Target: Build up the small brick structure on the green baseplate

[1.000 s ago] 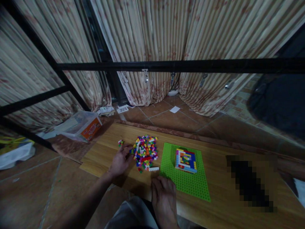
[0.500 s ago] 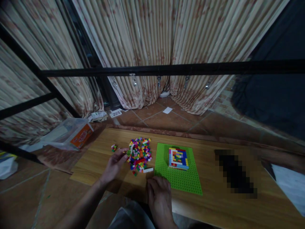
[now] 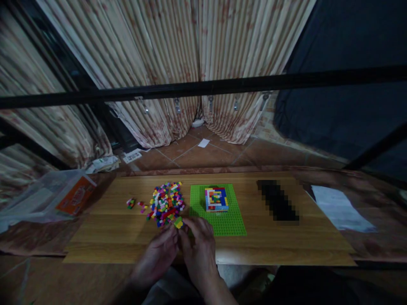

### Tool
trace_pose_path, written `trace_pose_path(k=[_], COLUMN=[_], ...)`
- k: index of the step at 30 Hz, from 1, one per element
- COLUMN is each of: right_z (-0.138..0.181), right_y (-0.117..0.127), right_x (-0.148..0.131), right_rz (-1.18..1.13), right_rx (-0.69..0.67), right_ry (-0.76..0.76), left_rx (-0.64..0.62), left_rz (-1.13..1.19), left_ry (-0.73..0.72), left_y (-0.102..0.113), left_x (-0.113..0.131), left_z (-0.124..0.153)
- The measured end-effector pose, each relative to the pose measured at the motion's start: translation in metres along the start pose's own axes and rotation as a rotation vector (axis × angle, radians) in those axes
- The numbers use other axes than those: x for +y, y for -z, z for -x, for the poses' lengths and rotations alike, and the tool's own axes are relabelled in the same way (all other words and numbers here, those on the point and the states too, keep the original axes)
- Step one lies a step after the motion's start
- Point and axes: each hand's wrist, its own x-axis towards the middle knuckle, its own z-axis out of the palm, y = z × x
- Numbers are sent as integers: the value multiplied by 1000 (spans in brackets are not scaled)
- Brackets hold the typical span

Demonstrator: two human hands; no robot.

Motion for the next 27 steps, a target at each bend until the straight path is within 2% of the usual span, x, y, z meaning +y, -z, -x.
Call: trace_pose_path(k=[3, 7, 13, 18, 23, 27], right_z=[3, 6, 17, 36, 48, 57], right_y=[6, 15, 28, 29, 31, 33], right_x=[2, 3, 2, 10, 13, 7], right_rz=[44, 82, 89, 110, 86, 50], right_rx=[35, 16, -33, -6, 42, 93], right_ry=[-4, -10, 1, 54, 125, 97], left_rx=[-38, -74, 6, 19, 49, 95], left_rz=[-9, -18, -18, -24, -42, -72], left_ry=[34, 57, 113, 181, 211, 176], left_y=[-6, -14, -12, -9, -18, -28], left_x=[0, 1, -10, -20, -23, -27], left_z=[3, 5, 6, 10, 24, 35])
